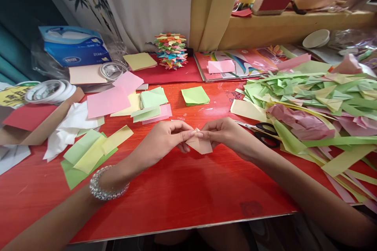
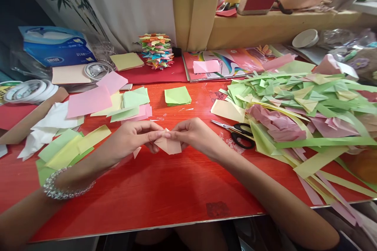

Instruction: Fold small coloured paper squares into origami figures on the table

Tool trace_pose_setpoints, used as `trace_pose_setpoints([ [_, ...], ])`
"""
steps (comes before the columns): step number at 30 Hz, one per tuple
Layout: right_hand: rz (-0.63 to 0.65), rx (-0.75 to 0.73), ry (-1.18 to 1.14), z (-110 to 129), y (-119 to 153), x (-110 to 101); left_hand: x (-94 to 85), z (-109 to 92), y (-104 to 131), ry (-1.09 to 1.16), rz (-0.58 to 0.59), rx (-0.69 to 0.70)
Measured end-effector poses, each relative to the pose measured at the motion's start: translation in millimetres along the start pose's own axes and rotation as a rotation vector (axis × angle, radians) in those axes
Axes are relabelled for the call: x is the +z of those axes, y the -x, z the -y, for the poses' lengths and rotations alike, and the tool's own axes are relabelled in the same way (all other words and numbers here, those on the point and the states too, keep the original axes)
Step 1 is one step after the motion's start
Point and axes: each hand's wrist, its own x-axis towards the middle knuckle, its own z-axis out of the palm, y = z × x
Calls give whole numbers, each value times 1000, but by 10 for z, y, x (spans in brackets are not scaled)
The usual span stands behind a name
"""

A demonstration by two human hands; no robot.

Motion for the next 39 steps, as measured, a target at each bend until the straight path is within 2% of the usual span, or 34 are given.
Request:
trace_pose_setpoints([
  [10, 78, 63, 46, 40, -178, 71, -74, 143, 64, -43, -79, -3],
  [17, 143, 56, 102, -86, -220, 54, 1, 202, 113, -30, -58, -8],
  [25, 95, 15, 166, -71, -153, 48, -63, 110, 92, -262, -58, 63],
  [33, 64, -60, 283, -15, -54, 124, -35, 107, 67, -258, -72, 110],
  [39, -15, -172, 540, 24, 5, 133, -47, 72, 65, -209, -114, 66],
])
